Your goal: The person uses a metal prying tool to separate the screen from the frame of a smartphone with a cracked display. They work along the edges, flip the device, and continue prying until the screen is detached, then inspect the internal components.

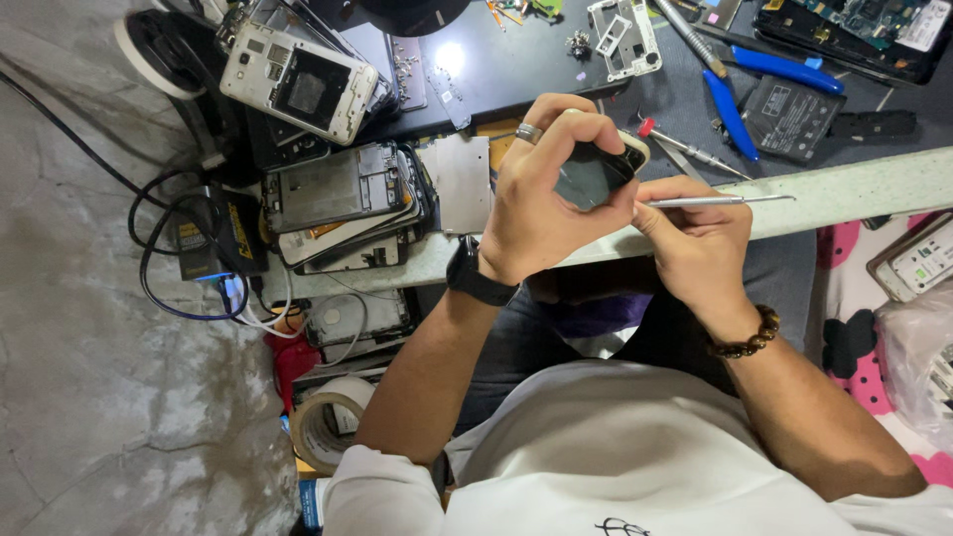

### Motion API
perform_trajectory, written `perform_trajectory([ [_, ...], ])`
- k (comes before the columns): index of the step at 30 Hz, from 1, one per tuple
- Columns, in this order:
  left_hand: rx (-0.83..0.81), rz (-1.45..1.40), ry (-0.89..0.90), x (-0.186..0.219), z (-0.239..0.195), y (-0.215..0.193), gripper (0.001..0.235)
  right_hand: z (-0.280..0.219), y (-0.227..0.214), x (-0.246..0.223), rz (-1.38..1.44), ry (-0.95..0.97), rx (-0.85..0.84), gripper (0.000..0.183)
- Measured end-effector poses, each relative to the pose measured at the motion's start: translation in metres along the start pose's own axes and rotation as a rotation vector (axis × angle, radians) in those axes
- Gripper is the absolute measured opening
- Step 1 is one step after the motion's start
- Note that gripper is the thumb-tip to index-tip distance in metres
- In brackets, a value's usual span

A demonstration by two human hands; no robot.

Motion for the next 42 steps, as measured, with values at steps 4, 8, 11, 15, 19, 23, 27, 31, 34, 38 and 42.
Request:
perform_trajectory([
  [4,0.006,-0.011,-0.007,0.002,-0.003,-0.002,0.042,-0.002,0.001,0.002,0.033,0.011,0.007,0.006],
  [8,0.014,-0.002,0.011,0.004,-0.007,-0.002,0.044,-0.001,0.004,-0.004,0.047,0.011,-0.016,0.005],
  [11,0.041,0.031,0.052,0.003,-0.012,0.000,0.055,-0.002,0.007,-0.014,0.002,-0.007,-0.031,0.006],
  [15,0.069,-0.032,0.080,-0.002,-0.017,0.002,0.072,-0.010,0.013,-0.042,-0.201,-0.226,-0.009,0.008],
  [19,0.045,-0.086,0.033,-0.004,-0.023,0.007,0.081,-0.018,0.004,-0.077,-0.056,-0.344,0.060,0.009],
  [23,0.017,-0.094,0.044,-0.001,-0.024,0.008,0.082,-0.010,-0.001,-0.103,-0.114,-0.426,0.015,0.007],
  [27,0.013,-0.036,0.044,0.004,-0.028,0.003,0.082,-0.005,0.005,-0.116,-0.257,-0.458,-0.045,0.013],
  [31,0.018,-0.177,0.003,0.006,-0.029,0.002,0.078,-0.003,0.012,-0.109,-0.167,-0.392,-0.055,0.014],
  [34,0.034,-0.167,0.029,0.007,-0.027,0.000,0.077,-0.004,0.014,-0.099,-0.027,-0.280,-0.039,0.012],
  [38,0.039,-0.150,0.009,0.008,-0.029,-0.004,0.075,-0.005,0.015,-0.089,0.054,-0.244,-0.033,0.009],
  [42,0.013,-0.142,0.020,0.008,-0.027,-0.007,0.074,-0.003,0.015,-0.087,0.118,-0.249,-0.021,0.015],
])
Point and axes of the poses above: each hand's wrist, its own z-axis towards the middle knuckle, its own y-axis out of the palm, x = y × z, the point moved 3 cm from there along z, towards the middle knuckle, and after that the axes turned 3 degrees about -y, right-handed, at the moved point
